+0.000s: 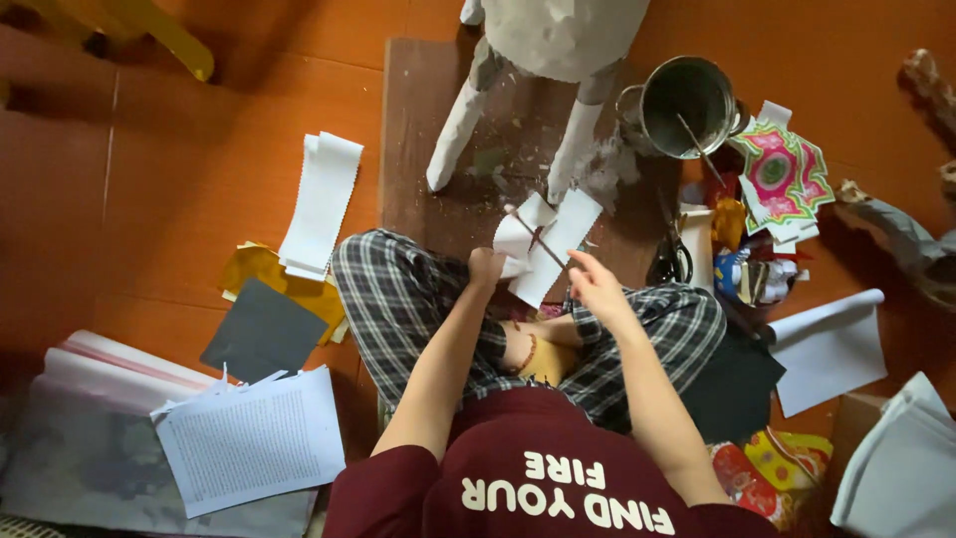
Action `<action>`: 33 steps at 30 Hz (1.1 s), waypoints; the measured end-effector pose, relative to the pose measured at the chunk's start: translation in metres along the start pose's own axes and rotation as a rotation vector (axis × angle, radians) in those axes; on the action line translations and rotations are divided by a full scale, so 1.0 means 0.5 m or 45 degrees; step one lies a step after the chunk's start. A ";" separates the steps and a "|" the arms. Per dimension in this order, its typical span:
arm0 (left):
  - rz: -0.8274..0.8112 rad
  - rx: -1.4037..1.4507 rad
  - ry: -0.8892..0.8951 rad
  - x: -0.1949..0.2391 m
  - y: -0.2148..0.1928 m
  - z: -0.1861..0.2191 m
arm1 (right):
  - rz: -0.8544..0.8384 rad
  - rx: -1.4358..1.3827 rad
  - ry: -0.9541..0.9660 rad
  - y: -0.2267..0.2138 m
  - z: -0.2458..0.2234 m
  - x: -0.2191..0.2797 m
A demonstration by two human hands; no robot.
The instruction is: Applying paper and gold foil to a woven bamboo animal sculpture while sitting on the floor.
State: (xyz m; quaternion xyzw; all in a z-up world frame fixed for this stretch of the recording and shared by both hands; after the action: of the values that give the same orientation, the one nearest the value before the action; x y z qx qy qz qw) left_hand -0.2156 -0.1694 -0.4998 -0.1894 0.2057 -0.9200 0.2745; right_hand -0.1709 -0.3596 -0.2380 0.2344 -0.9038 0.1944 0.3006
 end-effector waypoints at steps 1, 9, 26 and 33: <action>0.002 0.037 0.004 0.004 0.002 -0.004 | 0.137 0.394 0.022 0.012 -0.009 0.005; 0.064 0.441 -0.226 0.057 -0.007 0.005 | 0.437 1.313 -0.191 0.047 -0.037 0.004; -0.356 0.526 -0.337 0.118 -0.030 0.031 | 0.300 1.410 0.058 0.082 0.109 0.061; -0.407 0.392 -0.293 0.131 -0.051 0.063 | 0.457 1.368 0.006 0.020 0.148 -0.033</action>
State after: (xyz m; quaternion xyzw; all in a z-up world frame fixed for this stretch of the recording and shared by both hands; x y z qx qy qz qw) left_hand -0.2629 -0.1969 -0.4456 -0.2791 -0.0022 -0.9446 0.1727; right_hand -0.1982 -0.3828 -0.3054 0.1966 -0.7029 0.6757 0.1034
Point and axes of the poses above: each hand's wrist, its own x-axis away from the middle knuckle, its own y-axis out of the palm, z = x × y, the point moved 1 cm from there along -x, towards the middle knuckle, and after that the axes turned 12 degrees about y, right-handed, at the moved point
